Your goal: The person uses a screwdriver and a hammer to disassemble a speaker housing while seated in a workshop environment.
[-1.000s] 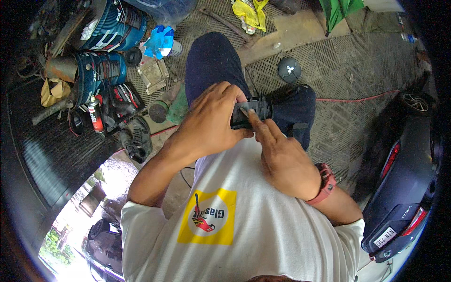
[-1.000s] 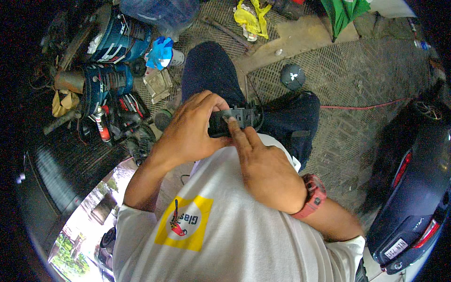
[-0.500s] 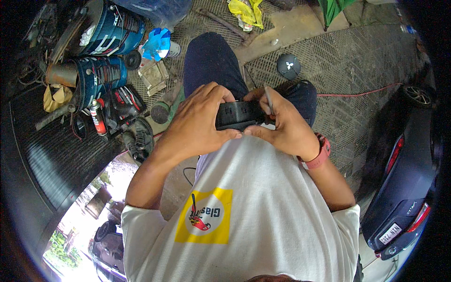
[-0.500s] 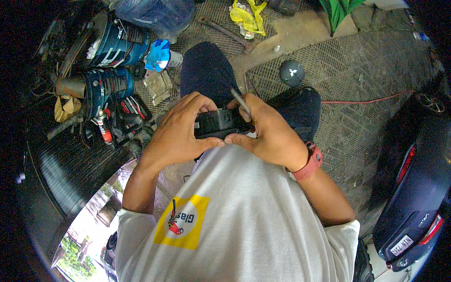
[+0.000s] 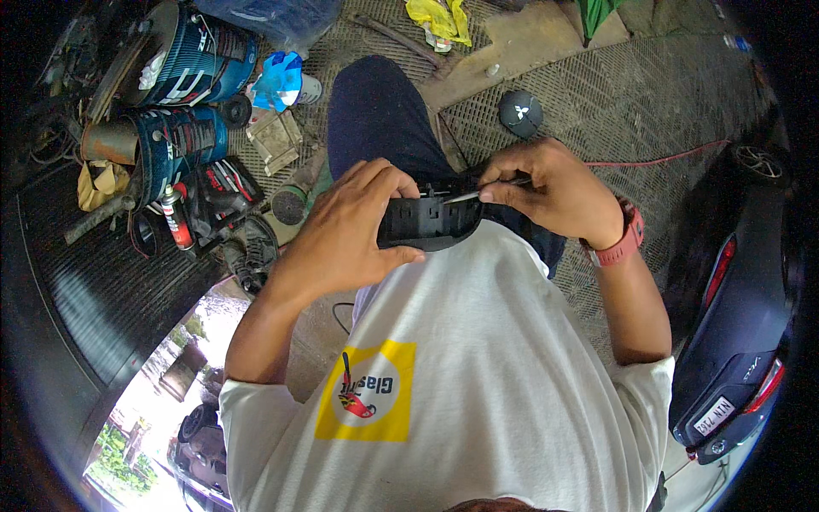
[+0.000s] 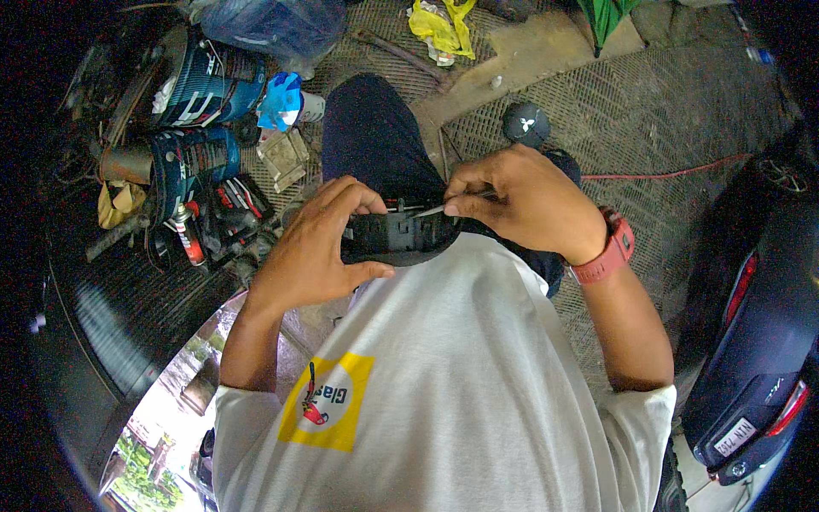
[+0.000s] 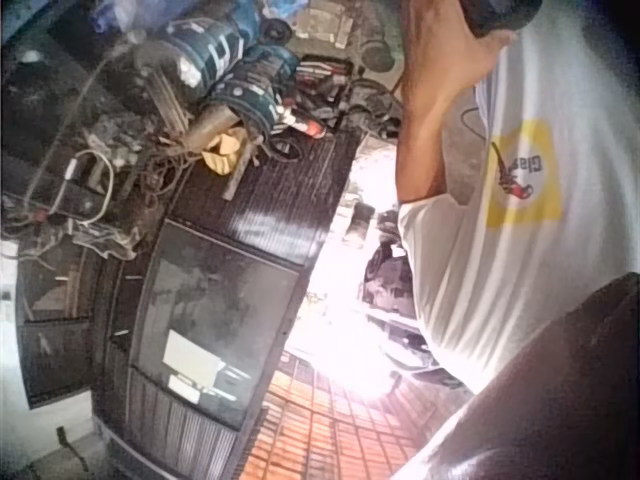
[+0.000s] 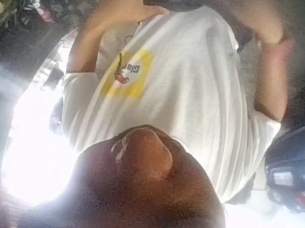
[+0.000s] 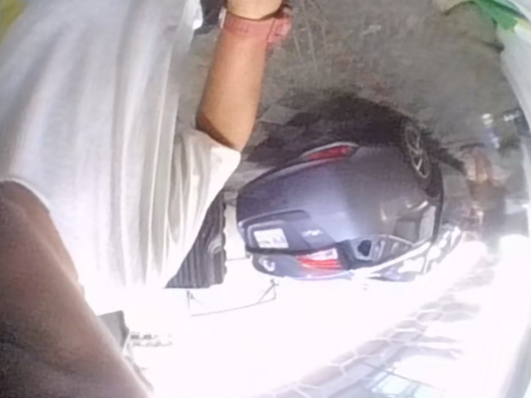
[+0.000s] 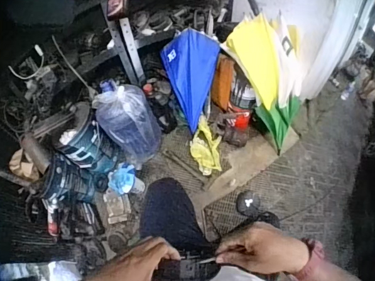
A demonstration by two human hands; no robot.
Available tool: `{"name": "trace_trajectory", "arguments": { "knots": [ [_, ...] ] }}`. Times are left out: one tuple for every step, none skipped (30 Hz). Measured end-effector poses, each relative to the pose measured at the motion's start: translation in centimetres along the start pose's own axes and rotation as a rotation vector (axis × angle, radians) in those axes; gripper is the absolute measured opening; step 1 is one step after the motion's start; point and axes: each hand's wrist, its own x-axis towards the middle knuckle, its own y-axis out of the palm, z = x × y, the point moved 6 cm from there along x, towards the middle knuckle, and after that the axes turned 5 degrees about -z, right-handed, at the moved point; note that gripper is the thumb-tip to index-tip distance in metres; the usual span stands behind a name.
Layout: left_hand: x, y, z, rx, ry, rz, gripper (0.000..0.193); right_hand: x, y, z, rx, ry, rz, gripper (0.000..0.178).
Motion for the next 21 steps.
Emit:
{"name": "trace_trajectory", "arguments": {
  "knots": [
    [-0.1,0.0,-0.1,0.007,0.001,0.004,0.069,0.4,-0.2,0.3,-0.061,-0.028,0.02,0.018],
    [-0.1,0.0,-0.2,-0.003,0.009,-0.001,0.069,0.9,-0.3,0.7,-0.063,-0.027,0.048,0.018],
    [-0.1,0.2,-0.2,-0.013,0.017,-0.006,0.069,1.2,-0.2,0.6,-0.06,-0.054,0.078,0.018],
    [-0.1,0.3,-0.2,-0.023,0.025,-0.01,0.069,1.5,-0.1,0.5,-0.058,-0.081,0.107,0.018],
    [-0.1,0.3,-0.4,-0.017,0.037,-0.011,0.069,1.8,0.0,0.4,-0.056,-0.108,0.136,0.017],
    [-0.2,0.3,-0.5,-0.011,0.046,-0.013,0.068,2.1,0.1,0.4,-0.073,-0.125,0.173,0.017],
    [-0.2,0.3,-0.6,-0.006,0.056,-0.015,0.068,2.3,0.2,0.4,-0.091,-0.141,0.209,0.017],
    [-0.3,0.3,-0.6,0.001,0.058,-0.011,0.068,2.5,0.2,0.6,-0.109,-0.157,0.245,0.016],
    [-0.4,0.4,-0.6,0.008,0.06,-0.01,0.068,2.8,0.2,0.9,-0.123,-0.147,0.266,0.016],
    [-0.5,0.4,-0.6,0.014,0.062,-0.008,0.068,3.2,0.1,1.4,-0.137,-0.138,0.287,0.016],
    [-0.5,0.4,-0.6,0.006,0.059,-0.011,0.068,3.5,0.1,1.7,-0.151,-0.128,0.308,0.016],
    [-0.6,0.3,-0.7,-0.001,0.057,-0.014,0.068,3.9,0.0,1.7,-0.154,-0.126,0.32,0.016],
    [-0.6,0.2,-0.7,-0.009,0.054,-0.016,0.067,4.4,-0.1,1.5,-0.157,-0.124,0.332,0.015],
    [-0.7,0.3,-0.8,-0.011,0.059,-0.004,0.066,4.7,-0.1,1.5,-0.161,-0.121,0.343,0.015],
    [-0.8,0.4,-0.8,-0.013,0.063,0.007,0.065,4.8,0.0,1.7,-0.171,-0.139,0.343,0.015],
    [-0.8,0.5,-0.8,-0.015,0.068,0.017,0.064,4.8,0.0,1.9,-0.182,-0.156,0.342,0.015],
    [-0.8,0.5,-0.9,-0.021,0.076,0.006,0.064,4.8,0.1,2.1,-0.192,-0.173,0.341,0.015],
    [-0.9,0.6,-0.9,-0.028,0.08,-0.005,0.064,4.8,0.2,2.4,-0.217,-0.194,0.334,0.015],
    [-1.1,0.7,-0.9,-0.036,0.085,-0.016,0.064,4.8,0.2,2.7,-0.241,-0.215,0.325,0.015],
    [-1.1,0.7,-0.8,-0.031,0.085,-0.014,0.064,4.8,0.2,3.0,-0.265,-0.235,0.316,0.015],
    [-1.2,0.8,-0.8,-0.025,0.087,-0.011,0.064,4.9,0.2,2.9,-0.274,-0.212,0.329,0.018]
  ]
}}
